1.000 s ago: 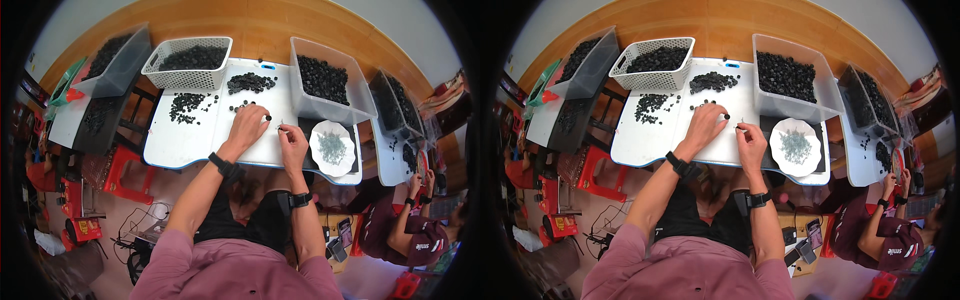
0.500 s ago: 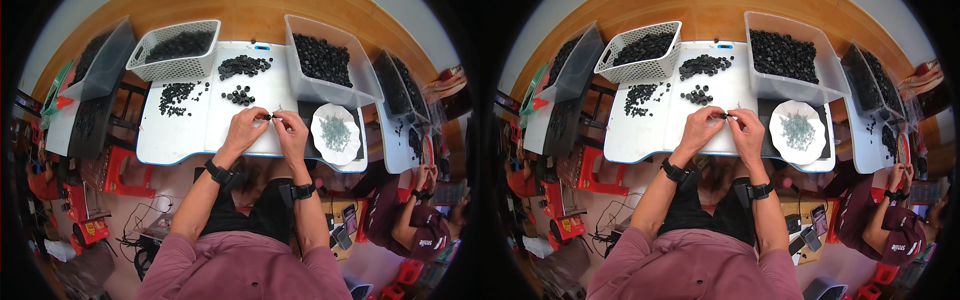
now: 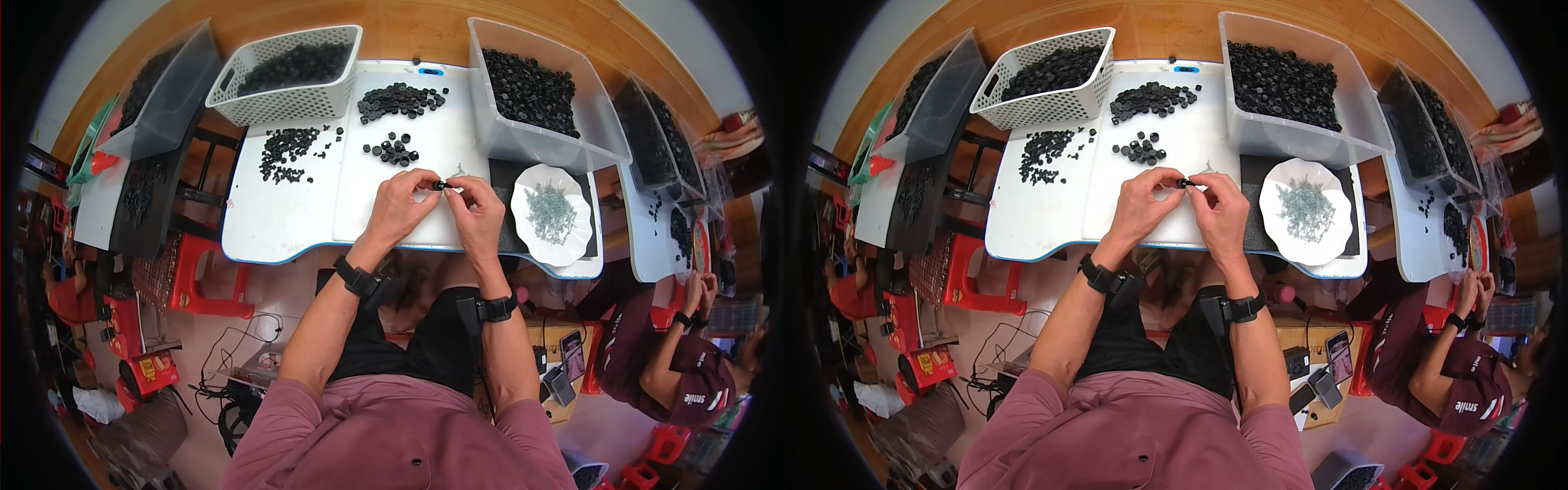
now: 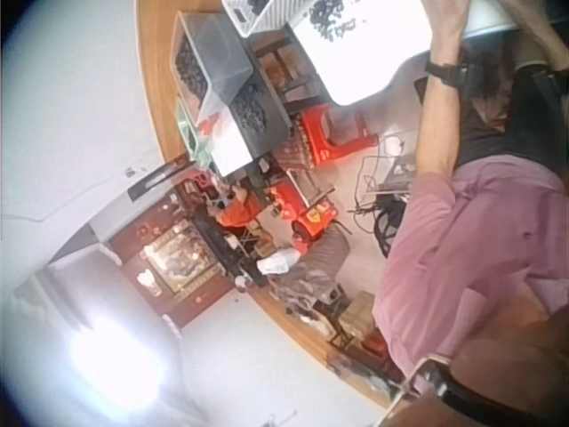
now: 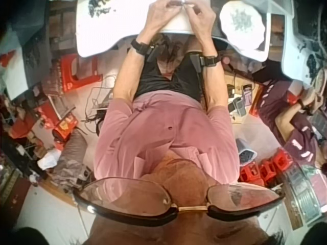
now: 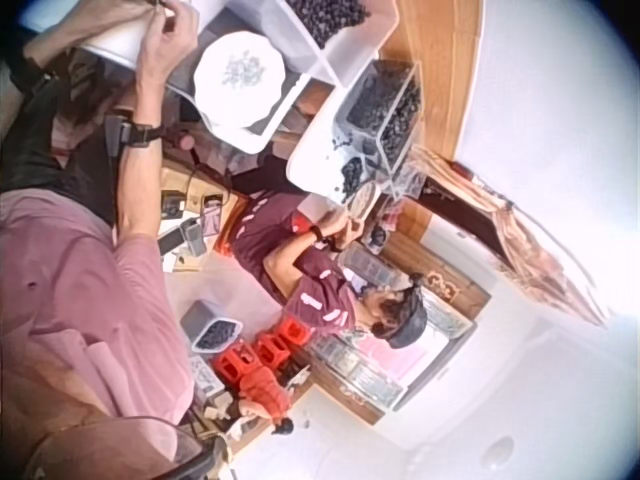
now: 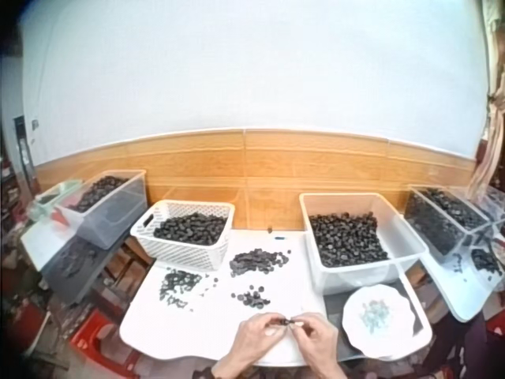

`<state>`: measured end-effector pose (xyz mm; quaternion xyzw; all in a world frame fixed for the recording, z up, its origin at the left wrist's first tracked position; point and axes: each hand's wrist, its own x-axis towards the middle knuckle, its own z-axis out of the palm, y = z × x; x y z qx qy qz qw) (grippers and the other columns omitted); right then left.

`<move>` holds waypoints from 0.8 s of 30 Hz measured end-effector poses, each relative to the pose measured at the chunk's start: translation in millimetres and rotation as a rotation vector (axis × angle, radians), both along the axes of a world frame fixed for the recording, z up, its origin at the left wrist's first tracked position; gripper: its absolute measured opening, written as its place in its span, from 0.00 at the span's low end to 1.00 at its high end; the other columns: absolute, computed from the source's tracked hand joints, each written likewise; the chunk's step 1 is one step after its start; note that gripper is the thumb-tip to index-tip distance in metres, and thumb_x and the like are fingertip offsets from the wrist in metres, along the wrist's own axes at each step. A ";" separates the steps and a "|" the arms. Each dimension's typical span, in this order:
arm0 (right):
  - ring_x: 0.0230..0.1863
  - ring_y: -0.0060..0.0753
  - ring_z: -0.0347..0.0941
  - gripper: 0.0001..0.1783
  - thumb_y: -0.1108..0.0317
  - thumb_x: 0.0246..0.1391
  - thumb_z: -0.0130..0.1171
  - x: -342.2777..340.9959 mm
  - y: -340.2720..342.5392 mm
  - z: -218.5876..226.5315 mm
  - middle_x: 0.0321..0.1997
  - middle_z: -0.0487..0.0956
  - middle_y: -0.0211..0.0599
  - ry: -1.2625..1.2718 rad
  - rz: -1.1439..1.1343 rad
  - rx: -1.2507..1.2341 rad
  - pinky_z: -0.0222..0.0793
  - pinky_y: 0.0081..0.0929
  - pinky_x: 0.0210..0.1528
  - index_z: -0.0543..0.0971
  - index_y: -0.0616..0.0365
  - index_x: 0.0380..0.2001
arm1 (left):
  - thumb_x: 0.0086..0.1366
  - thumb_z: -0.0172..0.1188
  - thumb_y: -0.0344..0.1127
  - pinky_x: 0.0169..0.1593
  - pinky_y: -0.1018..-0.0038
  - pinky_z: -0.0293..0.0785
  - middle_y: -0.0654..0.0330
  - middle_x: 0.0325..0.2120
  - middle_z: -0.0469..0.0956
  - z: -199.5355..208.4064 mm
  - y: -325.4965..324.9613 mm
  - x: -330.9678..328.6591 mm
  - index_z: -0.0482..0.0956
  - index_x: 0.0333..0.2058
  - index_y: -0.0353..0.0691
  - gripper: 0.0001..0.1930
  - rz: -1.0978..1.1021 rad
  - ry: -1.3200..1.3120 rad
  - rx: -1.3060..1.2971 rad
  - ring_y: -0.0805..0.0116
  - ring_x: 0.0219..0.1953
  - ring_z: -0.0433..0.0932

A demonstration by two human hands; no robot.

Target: Sorting and inspecting small black plastic components on a table in a workspace.

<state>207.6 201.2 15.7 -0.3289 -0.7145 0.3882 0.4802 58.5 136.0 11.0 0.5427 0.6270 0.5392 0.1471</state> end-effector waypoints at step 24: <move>0.31 0.21 0.78 0.06 0.77 0.58 0.66 0.2 1.8 -8.8 0.35 0.86 0.36 0.069 0.037 -0.092 0.72 0.20 0.35 0.86 0.64 0.38 | 0.63 0.70 0.31 0.49 0.72 0.83 0.52 0.38 0.88 3.7 -6.5 -1.5 0.84 0.50 0.35 0.16 -0.059 -0.080 -0.137 0.66 0.42 0.88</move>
